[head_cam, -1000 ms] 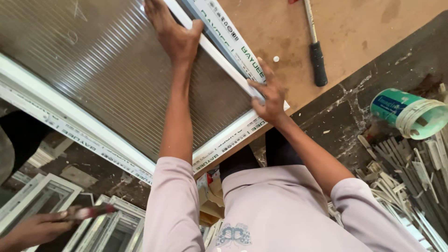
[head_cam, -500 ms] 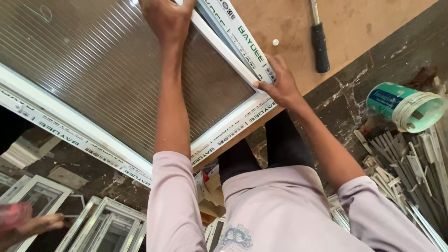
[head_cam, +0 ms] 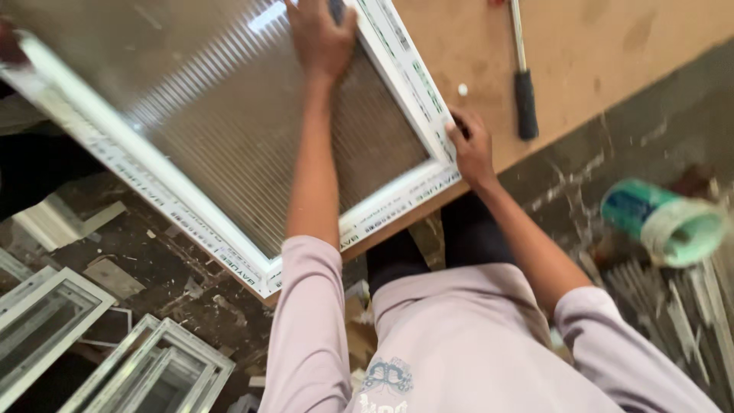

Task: The person fits white trim strips into the edges of a framed glass panel on a work table, pressing them into place and tapping them with a hammer, and uses a screwdriver-like tool along the frame. A coworker helps hold and position the panel, and the person carries the finished frame aside and begins fitting strips on another panel.

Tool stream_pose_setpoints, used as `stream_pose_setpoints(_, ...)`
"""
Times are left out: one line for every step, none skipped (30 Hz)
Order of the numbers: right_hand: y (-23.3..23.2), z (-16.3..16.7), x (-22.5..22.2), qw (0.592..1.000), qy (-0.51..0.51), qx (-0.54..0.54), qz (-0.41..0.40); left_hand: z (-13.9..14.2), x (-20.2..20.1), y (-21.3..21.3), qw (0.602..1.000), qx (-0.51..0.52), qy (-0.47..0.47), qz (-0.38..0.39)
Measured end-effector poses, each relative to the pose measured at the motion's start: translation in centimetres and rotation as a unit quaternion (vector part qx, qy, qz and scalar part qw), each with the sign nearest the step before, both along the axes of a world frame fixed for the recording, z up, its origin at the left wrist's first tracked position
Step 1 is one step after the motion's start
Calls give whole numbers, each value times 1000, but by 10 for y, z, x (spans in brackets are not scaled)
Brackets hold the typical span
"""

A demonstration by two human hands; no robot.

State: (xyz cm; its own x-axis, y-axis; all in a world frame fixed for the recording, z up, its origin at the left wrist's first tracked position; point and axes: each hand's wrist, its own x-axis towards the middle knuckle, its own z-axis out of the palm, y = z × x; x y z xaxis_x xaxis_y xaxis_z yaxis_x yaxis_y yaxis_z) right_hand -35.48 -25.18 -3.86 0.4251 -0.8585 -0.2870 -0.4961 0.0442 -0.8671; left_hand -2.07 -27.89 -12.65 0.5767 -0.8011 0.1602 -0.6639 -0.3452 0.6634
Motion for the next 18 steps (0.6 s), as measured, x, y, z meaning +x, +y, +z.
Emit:
stream_pose_setpoints(0, -2, -1, 1000, 5, -9, -1, 7, -7, -2, 998, 52, -44, 11)
stream_pose_setpoints(-1, -4, -2, 1000, 9, -17, -4, 15, -17, -5, 998, 47, -32, 7)
stream_pose_setpoints(-1, -6, -4, 999, 6, -35, 5, 23, -32, -4, 999, 44, -20, 2)
stream_pose_setpoints(-1, -10, -5, 998, 1, -54, 14, 30, -49, -4, 999, 29, -42, 19)
stream_pose_setpoints(0, -13, -6, 998, 0, -64, 20, 36, -67, -2, 997, 16, -62, 37)
stream_pose_setpoints(0, -17, -7, 997, -2, -73, 26, 43, -84, 0, 997, 5, -52, 58)
stream_pose_setpoints(0, -19, -8, 996, -5, -81, 32, 48, -99, 4, 996, -5, -43, 79)
stream_pose_setpoints(-2, -20, -10, 998, -18, -49, 30, 54, -115, 10, 995, 11, -28, 93)
stream_pose_setpoints(-5, -19, -13, 999, -30, -17, 31, 60, -130, 13, 994, 25, -13, 110)
stream_pose_setpoints(-11, -17, -16, 998, -44, 14, 36, 66, -141, 17, 993, 27, -7, 116)
stream_pose_setpoints(-18, -11, -22, 995, -14, -40, 87, 73, -154, 21, 992, 28, -1, 122)
stream_pose_setpoints(-29, -3, -31, 986, 15, -96, 136, 82, -168, 25, 990, 38, -14, 135)
stream_pose_setpoints(-41, 5, -37, 970, 41, -154, 184, 90, -182, 27, 987, 47, -27, 149)
stream_pose_setpoints(-57, 17, -51, 955, 72, -204, 202, 97, -195, 30, 986, 55, -22, 155)
stream_pose_setpoints(-74, 30, -68, 936, 101, -256, 220, 103, -207, 31, 985, 63, -17, 162)
stream_pose_setpoints(-89, 38, -77, 930, 129, -285, 194, 108, -218, 31, 981, 72, -10, 179)
stream_pose_setpoints(-108, 45, -86, 922, 156, -313, 166, 112, -227, 31, 977, 82, -1, 194)
stream_pose_setpoints(-124, 48, -92, 922, 184, -295, 172, 114, -232, 30, 974, 95, 9, 206)
